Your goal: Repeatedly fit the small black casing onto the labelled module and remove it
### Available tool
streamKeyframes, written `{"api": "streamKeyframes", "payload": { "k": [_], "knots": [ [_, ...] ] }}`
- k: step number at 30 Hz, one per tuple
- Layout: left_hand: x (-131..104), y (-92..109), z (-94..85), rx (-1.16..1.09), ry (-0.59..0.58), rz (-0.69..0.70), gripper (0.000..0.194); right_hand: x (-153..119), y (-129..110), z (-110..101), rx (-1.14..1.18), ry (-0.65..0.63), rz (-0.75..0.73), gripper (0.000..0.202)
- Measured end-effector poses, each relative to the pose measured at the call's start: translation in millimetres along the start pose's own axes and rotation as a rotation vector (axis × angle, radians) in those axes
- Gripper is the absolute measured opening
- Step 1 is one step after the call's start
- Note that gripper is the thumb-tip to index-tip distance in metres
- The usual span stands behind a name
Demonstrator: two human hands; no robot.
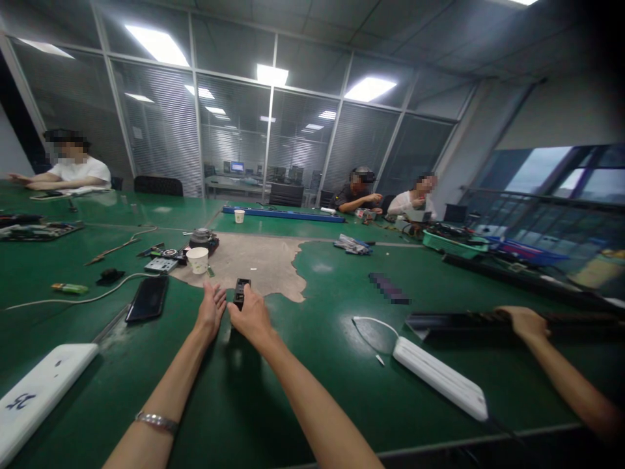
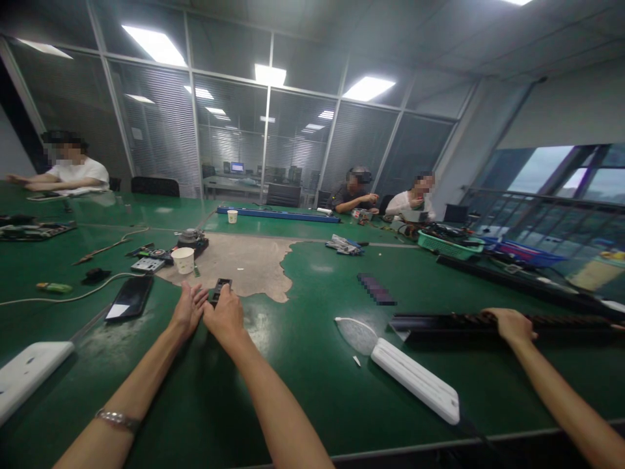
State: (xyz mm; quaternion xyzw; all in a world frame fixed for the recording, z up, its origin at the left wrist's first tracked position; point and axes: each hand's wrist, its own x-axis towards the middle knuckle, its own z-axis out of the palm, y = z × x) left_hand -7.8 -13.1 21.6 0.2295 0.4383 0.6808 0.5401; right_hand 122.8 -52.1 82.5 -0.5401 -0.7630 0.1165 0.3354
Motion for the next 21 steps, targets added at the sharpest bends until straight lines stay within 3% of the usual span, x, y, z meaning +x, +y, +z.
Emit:
{"api": "streamKeyframes", "payload": {
  "k": [6,16,21],
  "knots": [
    [-4,4,0.4,-0.001,-0.012,0.008,0.076,-3,4,7,-0.031,-0.102,0.000,0.036],
    [-11,9,5.9,0.025,-0.009,0.005,0.073,-23,8,14,0.025,-0.034,-0.036,0.050],
    [-8,6,5.4,0.033,-0.040,-0.011,0.074,-21,11,23,0.037,-0.076,0.030,0.055]
  ]
}}
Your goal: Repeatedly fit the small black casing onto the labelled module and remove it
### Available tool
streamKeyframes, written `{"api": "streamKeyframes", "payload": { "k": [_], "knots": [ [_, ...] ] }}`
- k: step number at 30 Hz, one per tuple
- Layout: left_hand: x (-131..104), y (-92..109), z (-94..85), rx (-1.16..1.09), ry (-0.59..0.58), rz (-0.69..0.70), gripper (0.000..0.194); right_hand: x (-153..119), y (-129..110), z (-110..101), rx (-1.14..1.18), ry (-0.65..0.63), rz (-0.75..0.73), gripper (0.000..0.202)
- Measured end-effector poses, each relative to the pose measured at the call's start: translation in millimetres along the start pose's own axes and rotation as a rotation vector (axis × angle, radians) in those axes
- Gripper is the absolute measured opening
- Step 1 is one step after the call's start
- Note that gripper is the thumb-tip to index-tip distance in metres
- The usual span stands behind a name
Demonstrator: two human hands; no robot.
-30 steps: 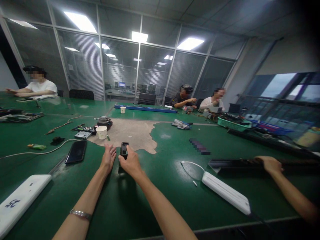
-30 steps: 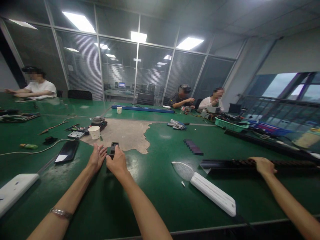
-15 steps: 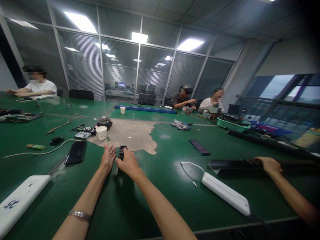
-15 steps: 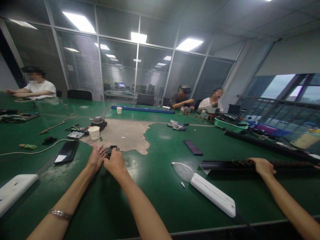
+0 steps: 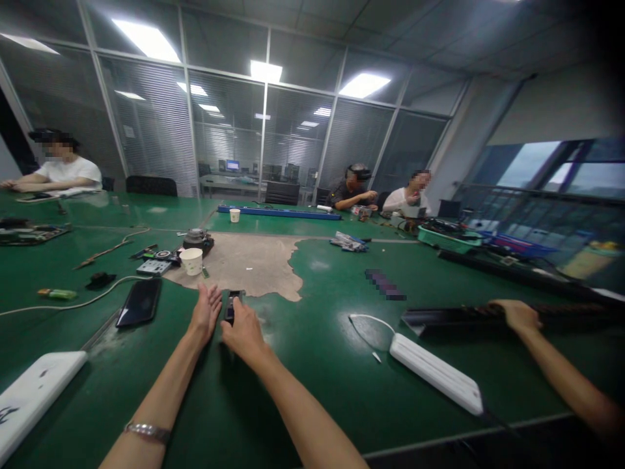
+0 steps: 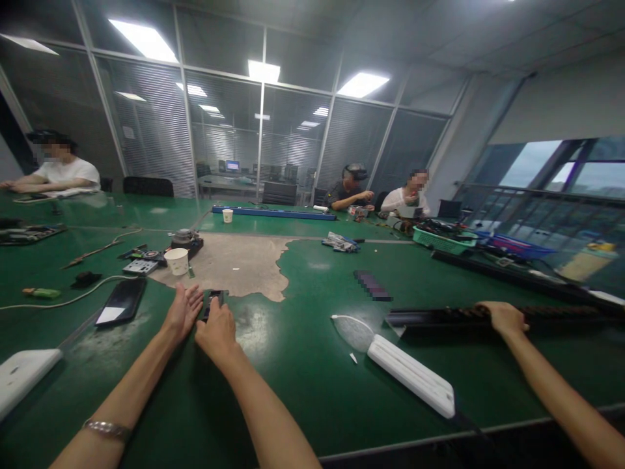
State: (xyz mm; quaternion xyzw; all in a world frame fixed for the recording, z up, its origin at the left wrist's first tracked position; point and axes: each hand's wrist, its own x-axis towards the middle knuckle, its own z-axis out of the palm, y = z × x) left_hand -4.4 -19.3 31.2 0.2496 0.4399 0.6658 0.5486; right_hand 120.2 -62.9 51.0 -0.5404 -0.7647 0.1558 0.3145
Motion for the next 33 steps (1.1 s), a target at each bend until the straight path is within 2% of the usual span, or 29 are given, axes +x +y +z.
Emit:
{"api": "streamKeyframes", "payload": {
  "k": [4,8,11,16,20,23,28,33],
  "knots": [
    [1,-1,2.0,-0.016,0.003,-0.012,0.073,4,-3,-5,0.066,0.056,-0.028,0.048],
    [0,-1,3.7,-0.015,0.009,-0.012,0.070,7,0,-27,0.138,0.163,-0.129,0.048],
    [-1,-1,3.0,-0.011,-0.025,-0.009,0.071,7,16,-49,0.144,0.204,-0.122,0.052],
    [-1,-2,2.3,-0.004,-0.022,-0.014,0.072,1,57,-71,0.059,0.203,0.036,0.051],
    [-2,-1,2.4,0.007,-0.023,-0.016,0.073,-9,81,-70,0.016,0.220,0.071,0.043],
    [-3,-1,2.4,0.010,-0.027,-0.014,0.074,-15,91,-65,0.032,0.220,0.041,0.051],
    [-3,-1,3.4,0.005,0.011,-0.026,0.072,-14,94,-66,0.068,0.245,0.027,0.061],
    [-3,0,3.4,0.003,0.000,-0.018,0.072,-11,95,-61,0.067,0.164,-0.002,0.067]
  ]
}}
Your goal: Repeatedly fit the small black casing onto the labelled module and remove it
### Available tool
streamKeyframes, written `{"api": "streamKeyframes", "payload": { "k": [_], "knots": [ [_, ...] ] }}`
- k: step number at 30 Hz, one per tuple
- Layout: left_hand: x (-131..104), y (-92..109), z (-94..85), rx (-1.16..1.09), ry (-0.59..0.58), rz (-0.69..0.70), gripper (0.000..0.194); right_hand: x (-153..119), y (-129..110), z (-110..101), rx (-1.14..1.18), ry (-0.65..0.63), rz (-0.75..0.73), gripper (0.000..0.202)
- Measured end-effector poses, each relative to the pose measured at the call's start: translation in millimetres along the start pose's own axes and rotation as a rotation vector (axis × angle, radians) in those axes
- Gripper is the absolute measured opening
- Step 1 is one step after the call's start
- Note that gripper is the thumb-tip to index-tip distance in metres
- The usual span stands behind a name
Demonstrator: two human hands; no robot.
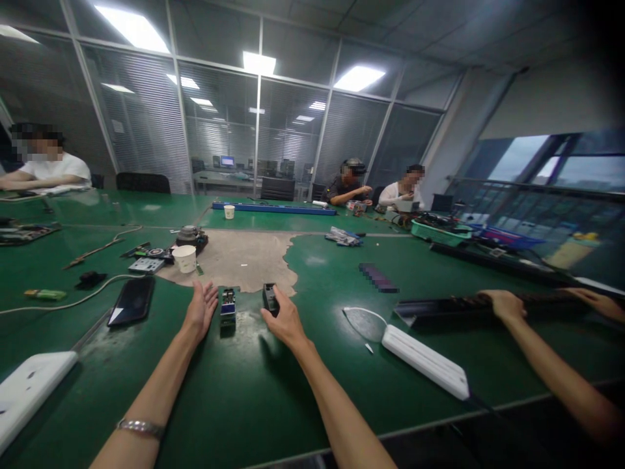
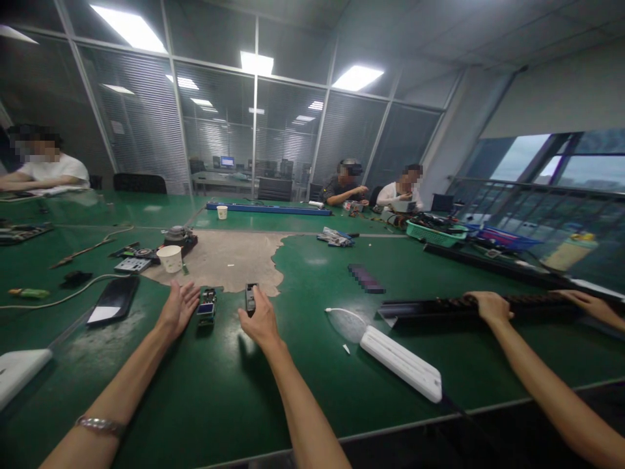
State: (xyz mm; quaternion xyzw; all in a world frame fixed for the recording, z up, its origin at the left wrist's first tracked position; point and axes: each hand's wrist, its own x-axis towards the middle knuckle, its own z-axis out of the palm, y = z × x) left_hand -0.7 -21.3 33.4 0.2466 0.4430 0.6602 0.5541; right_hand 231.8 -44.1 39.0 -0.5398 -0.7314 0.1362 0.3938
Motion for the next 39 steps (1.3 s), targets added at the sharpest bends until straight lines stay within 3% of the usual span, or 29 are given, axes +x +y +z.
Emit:
{"api": "streamKeyframes", "payload": {
  "k": [6,10,16,20,23,33,39],
  "knots": [
    [2,-2,-2.1,-0.001,-0.017,0.004,0.069,-3,7,5,-0.003,-0.003,-0.032,0.057],
    [5,-3,-3.2,-0.013,0.000,-0.005,0.054,1,3,1,-0.001,0.001,0.015,0.056],
    [4,-1,-5.5,-0.030,0.013,0.022,0.047,12,-45,1,0.096,0.044,0.005,0.051],
    [3,0,-8.0,-0.003,-0.008,0.052,0.047,16,-80,18,0.133,0.032,-0.062,0.050],
    [3,0,-9.5,-0.009,0.014,0.048,0.050,15,-92,35,0.110,0.029,-0.097,0.044],
    [7,0,-13.3,-0.046,0.049,0.004,0.066,8,-107,61,-0.080,-0.043,-0.055,0.041],
    [6,0,-13.7,-0.032,0.048,0.011,0.069,-12,-95,66,-0.115,-0.125,-0.046,0.062]
  ]
}}
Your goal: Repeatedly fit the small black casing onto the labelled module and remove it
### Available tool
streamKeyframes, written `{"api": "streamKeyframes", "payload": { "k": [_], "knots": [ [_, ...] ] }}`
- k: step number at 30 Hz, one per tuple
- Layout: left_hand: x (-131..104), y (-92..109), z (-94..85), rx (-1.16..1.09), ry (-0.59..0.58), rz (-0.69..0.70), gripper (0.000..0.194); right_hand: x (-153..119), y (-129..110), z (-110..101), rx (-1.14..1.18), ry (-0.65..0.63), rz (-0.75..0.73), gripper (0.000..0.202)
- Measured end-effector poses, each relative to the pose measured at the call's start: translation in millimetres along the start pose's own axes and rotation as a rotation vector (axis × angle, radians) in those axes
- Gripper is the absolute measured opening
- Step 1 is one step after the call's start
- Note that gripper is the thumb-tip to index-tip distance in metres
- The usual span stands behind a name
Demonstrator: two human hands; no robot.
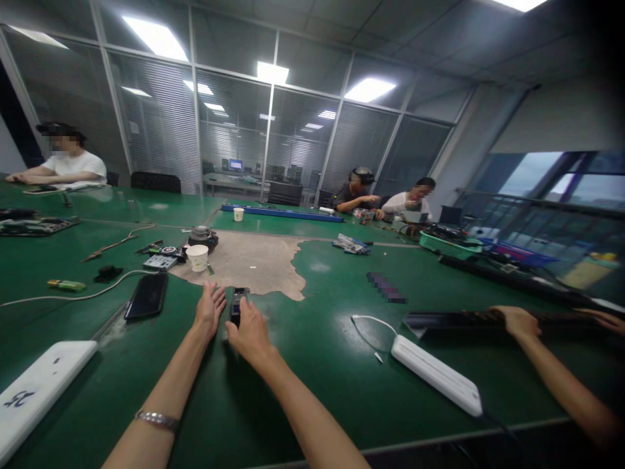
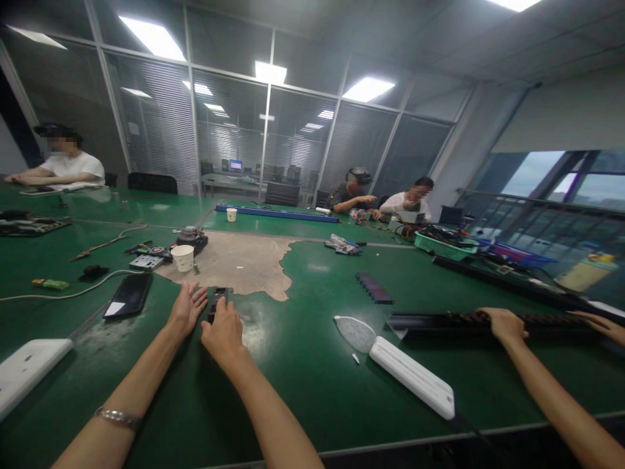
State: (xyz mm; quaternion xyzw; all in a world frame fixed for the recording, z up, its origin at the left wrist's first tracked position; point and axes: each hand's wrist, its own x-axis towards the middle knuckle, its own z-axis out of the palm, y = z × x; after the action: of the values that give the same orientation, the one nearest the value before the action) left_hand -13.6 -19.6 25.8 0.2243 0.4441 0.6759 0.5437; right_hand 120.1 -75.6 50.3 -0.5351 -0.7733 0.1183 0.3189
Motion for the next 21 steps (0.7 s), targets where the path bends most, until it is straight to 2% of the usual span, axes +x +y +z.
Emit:
{"api": "streamKeyframes", "payload": {
  "k": [4,8,11,14,17,21],
  "knots": [
    [1,-1,0.7,0.004,0.006,-0.004,0.073,5,1,0,0.092,0.061,-0.033,0.068],
    [3,-2,1.9,-0.003,0.017,-0.001,0.073,20,2,8,0.151,0.079,0.035,0.076],
    [5,-2,2.1,0.006,0.015,-0.010,0.060,24,4,20,0.179,0.067,0.078,0.081],
    [7,-3,1.4,0.003,0.028,-0.024,0.049,25,1,25,0.225,0.099,0.083,0.071],
    [5,-4,1.3,-0.008,-0.007,0.017,0.047,29,-5,14,0.280,0.191,0.052,0.062],
    [0,-4,4.0,0.007,-0.031,0.063,0.045,36,4,-18,0.324,0.318,0.006,0.060]
  ]
}}
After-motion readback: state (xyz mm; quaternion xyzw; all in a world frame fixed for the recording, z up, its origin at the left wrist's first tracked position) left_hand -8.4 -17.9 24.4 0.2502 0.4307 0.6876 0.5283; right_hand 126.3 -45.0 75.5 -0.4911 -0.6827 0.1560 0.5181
